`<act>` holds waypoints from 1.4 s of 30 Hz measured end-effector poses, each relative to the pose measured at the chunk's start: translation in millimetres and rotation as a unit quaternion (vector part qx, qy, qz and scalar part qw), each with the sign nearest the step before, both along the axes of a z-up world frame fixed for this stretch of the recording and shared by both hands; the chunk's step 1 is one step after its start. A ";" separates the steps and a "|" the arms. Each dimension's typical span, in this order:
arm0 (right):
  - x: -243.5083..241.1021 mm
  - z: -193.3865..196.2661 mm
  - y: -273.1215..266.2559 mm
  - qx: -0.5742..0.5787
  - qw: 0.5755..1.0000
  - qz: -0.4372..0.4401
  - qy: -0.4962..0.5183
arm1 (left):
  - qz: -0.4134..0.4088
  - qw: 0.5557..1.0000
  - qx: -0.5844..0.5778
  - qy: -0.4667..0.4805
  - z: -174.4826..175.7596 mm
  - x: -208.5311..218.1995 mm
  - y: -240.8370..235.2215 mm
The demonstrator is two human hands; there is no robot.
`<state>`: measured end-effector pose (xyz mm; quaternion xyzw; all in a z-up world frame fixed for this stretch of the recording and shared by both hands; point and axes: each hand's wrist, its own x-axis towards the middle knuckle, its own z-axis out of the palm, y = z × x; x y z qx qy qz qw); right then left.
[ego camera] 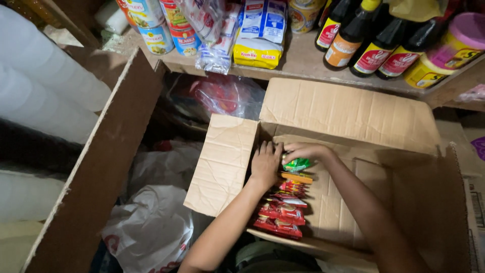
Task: The person is packing various grocery items from shelves into a cardboard box.
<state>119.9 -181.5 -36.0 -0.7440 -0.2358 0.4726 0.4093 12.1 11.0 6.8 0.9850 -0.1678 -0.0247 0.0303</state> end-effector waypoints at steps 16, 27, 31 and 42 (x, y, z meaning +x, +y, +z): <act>10.2 99.3 47.6 -0.148 0.949 0.079 -0.265 | 0.041 0.994 0.034 0.099 6.9 2.6 -5.3; 142.4 200.8 69.8 0.079 0.858 -0.342 -0.375 | 0.023 0.994 0.043 0.093 9.2 1.1 -3.8; 218.9 153.8 70.6 0.153 0.834 -0.334 -0.411 | 0.017 0.995 0.038 0.093 -1.7 3.8 -4.3; 250.0 154.0 94.5 0.143 0.778 -0.344 -0.506 | 0.014 0.992 0.025 0.120 -8.1 8.8 -5.4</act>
